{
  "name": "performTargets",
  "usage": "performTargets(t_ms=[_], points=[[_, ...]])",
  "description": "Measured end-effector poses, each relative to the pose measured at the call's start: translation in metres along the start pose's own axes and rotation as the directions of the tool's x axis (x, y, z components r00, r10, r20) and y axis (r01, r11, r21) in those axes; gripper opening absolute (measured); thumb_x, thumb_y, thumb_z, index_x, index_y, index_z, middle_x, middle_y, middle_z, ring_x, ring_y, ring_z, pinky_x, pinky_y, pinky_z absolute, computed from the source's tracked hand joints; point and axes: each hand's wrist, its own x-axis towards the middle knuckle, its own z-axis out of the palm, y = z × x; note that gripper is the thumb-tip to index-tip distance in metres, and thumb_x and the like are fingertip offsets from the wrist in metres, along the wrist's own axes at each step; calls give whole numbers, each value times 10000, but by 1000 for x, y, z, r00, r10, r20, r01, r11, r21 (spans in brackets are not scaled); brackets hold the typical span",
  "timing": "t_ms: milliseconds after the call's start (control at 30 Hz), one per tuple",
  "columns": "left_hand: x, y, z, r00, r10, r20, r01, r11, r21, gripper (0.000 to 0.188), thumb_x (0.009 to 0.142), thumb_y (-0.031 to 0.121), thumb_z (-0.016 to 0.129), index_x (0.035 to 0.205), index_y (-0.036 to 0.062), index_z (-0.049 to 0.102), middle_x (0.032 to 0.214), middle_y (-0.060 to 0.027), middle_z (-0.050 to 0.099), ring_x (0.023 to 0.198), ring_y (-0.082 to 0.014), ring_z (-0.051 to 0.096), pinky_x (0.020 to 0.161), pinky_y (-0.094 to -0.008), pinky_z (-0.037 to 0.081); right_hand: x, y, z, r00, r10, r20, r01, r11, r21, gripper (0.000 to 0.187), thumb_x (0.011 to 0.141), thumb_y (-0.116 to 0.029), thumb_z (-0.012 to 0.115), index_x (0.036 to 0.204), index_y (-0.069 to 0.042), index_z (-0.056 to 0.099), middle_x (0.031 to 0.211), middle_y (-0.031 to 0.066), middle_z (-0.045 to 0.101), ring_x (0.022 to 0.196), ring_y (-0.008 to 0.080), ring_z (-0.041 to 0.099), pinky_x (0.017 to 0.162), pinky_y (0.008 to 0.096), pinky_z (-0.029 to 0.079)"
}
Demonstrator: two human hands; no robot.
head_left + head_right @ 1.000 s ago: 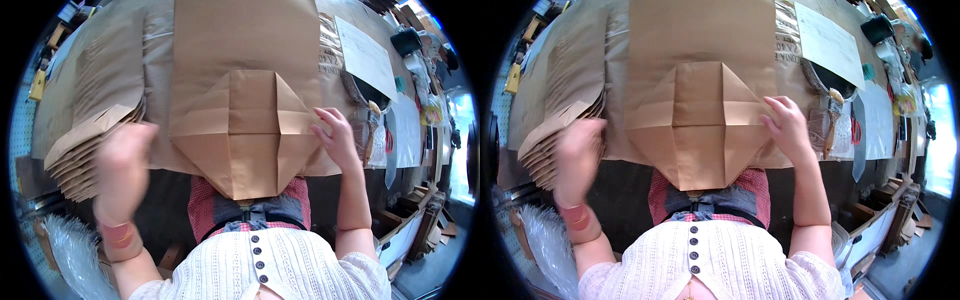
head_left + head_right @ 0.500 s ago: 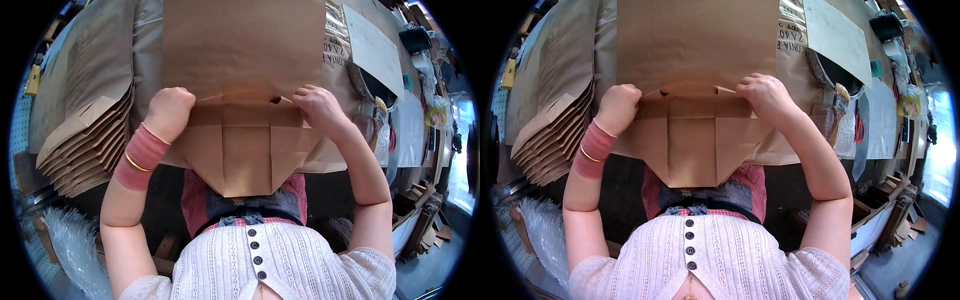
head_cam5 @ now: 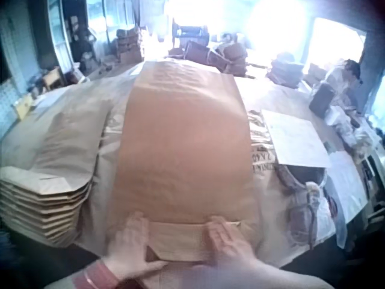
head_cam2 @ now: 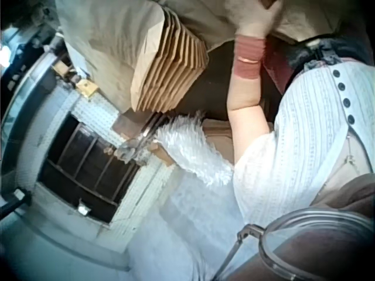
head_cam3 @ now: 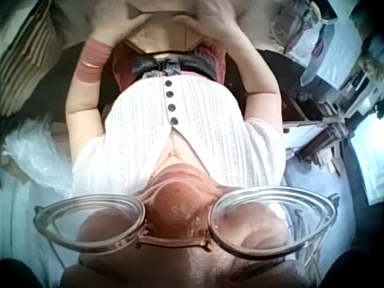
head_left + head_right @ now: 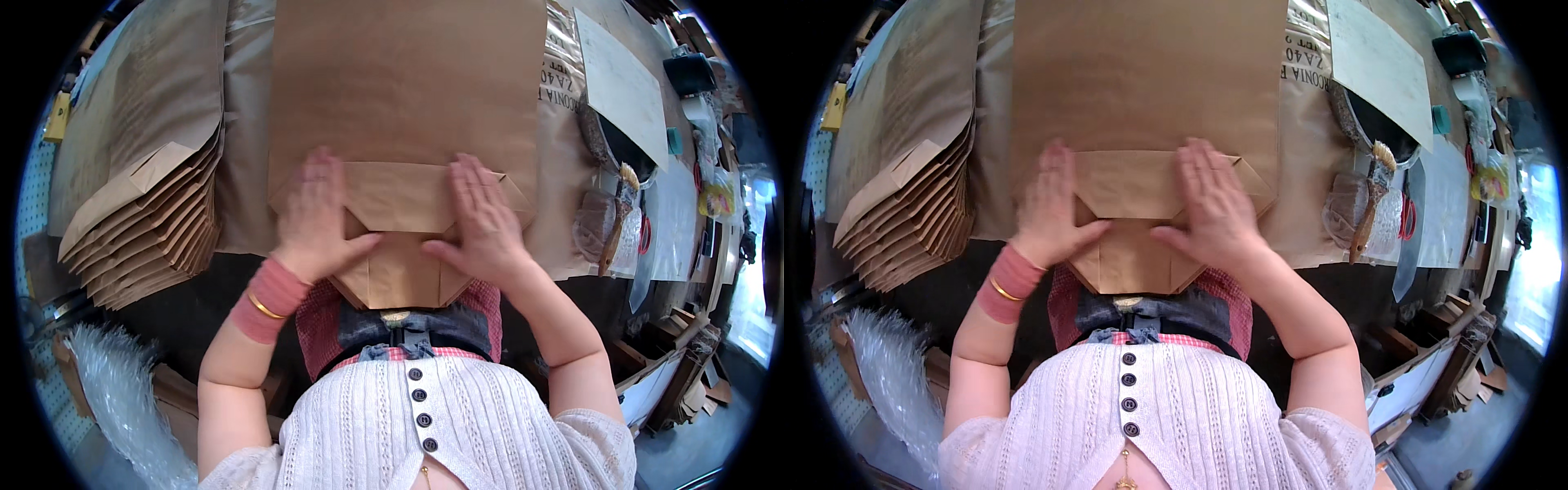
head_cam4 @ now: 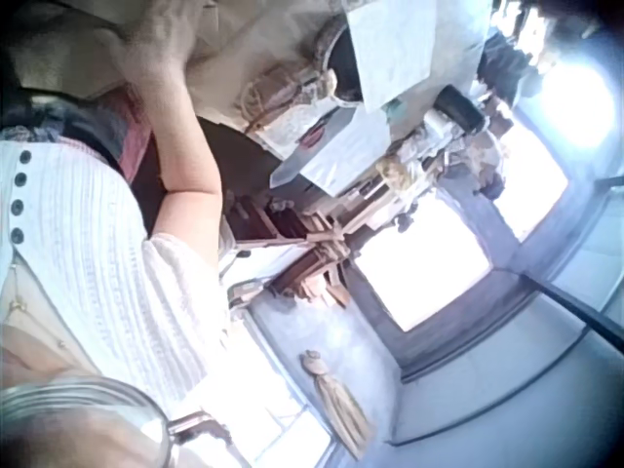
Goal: The person folds the top flaps of brown paper bags and applies glue to the seams using a brush. They work on a stack of bags, folding and gluing each one individually before moving to the next.
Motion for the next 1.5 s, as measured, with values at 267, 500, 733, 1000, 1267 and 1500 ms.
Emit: performTargets(t_ms=[267,500,733,1000,1267,1500], points=[[20,-35,-32,977,206,-54,-210,894,-396,744,793,161,667,1436,-5,332,1438,-230,406,1342,-363,389,1124,-422,305,9,42,-15,972,-26,-233,152,826,543,468,768,-46,725,1214,-7,587,1226,182,605,1180,314,564,1010,395,447],[66,23,-34,815,119,-567,-236,962,-139,410,735,169,791,1050,13,580,916,-131,649,834,-336,632,737,-393,514,25,60,4,919,309,-245,-63,729,682,201,862,-21,616,1060,-16,652,1031,118,656,962,231,612,835,311,483],[58,-4,-28,922,-41,-385,-173,845,-505,326,727,122,810,980,7,641,846,-105,677,737,-223,663,682,-321,528,14,26,-21,730,60,-681,190,939,286,247,775,-54,715,1021,-55,688,900,97,641,827,252,608,739,343,504],[61,-16,-50,957,156,-246,-287,649,-705,285,815,59,542,1056,-47,651,900,-166,693,852,-213,672,778,-326,521,83,-62,12,869,71,-490,263,772,578,103,804,-151,662,787,-50,652,726,151,638,694,330,644,625,425,517],[145,-14,-26,997,2,72,31,892,-451,316,712,21,532,1001,-48,640,918,-163,689,812,-216,673,756,-319,530,58,-81,4,932,-106,-345,196,951,237,89,762,-121,664,721,-63,610,727,121,631,716,288,644,625,396,516],[141,-14,-50,995,53,88,24,712,-702,240,783,82,661,994,-34,655,845,-42,666,737,-125,610,690,-281,513,97,1,-62,929,-355,-103,343,932,-113,170,654,-121,690,818,-77,673,932,46,626,1017,243,577,904,365,464]])
